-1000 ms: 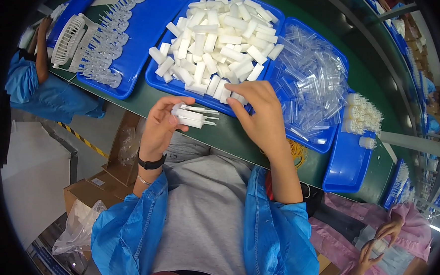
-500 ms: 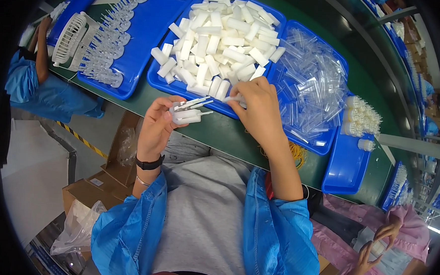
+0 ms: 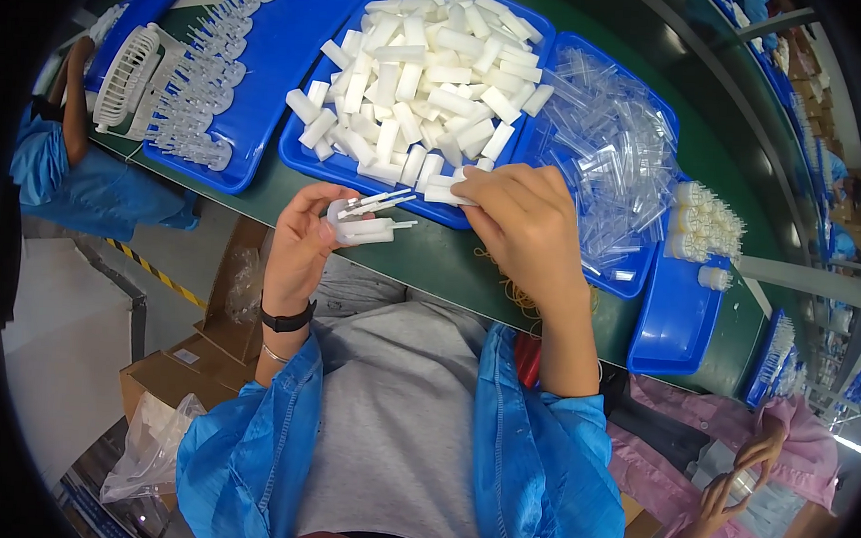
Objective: The person assembles plastic components into a circular holder by hand, then secures the assembly with a rubber band.
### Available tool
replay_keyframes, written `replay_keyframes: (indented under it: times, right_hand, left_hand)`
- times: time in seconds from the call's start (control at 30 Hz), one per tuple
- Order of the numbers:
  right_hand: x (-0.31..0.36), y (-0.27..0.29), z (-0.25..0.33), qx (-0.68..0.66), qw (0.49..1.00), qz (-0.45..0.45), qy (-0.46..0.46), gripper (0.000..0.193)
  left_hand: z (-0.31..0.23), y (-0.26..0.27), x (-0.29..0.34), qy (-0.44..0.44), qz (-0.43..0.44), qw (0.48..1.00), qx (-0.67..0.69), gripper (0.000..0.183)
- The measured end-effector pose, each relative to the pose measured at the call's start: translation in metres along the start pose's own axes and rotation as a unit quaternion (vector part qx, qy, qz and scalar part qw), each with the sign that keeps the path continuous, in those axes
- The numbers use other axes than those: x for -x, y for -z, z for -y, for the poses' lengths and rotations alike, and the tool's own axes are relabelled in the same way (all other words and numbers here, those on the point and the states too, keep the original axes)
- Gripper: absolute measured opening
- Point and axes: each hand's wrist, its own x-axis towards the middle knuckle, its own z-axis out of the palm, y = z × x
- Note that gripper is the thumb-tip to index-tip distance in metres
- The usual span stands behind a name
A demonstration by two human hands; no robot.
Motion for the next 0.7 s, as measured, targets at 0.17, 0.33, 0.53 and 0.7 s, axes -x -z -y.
replay_keyframes:
  times: [0.17,0.33,0.53,0.7]
  right_hand:
    - [-0.004,0.016,0.011,0.009,1.000,-0.010,0.025,0.019]
    - [-0.003,0.017,0.015,0.019,0.998,0.004,0.059,0.019]
    - [-0.003,0.012,0.025,0.031,0.995,0.027,0.088,0.020]
    - [0.000,-0.001,0.030,-0.030,0.993,0.032,0.112,0.025]
  left_hand:
    - [0.004,0.000,0.000,-0.020,0.016,0.999,-0.027,0.036]
    - [0.006,-0.002,-0.001,-0.027,0.017,0.999,-0.028,0.034]
    - [0.008,-0.009,0.000,-0.042,0.024,0.998,-0.044,0.034]
    - [0.010,-0.011,0.001,-0.024,0.041,0.997,-0.058,0.033]
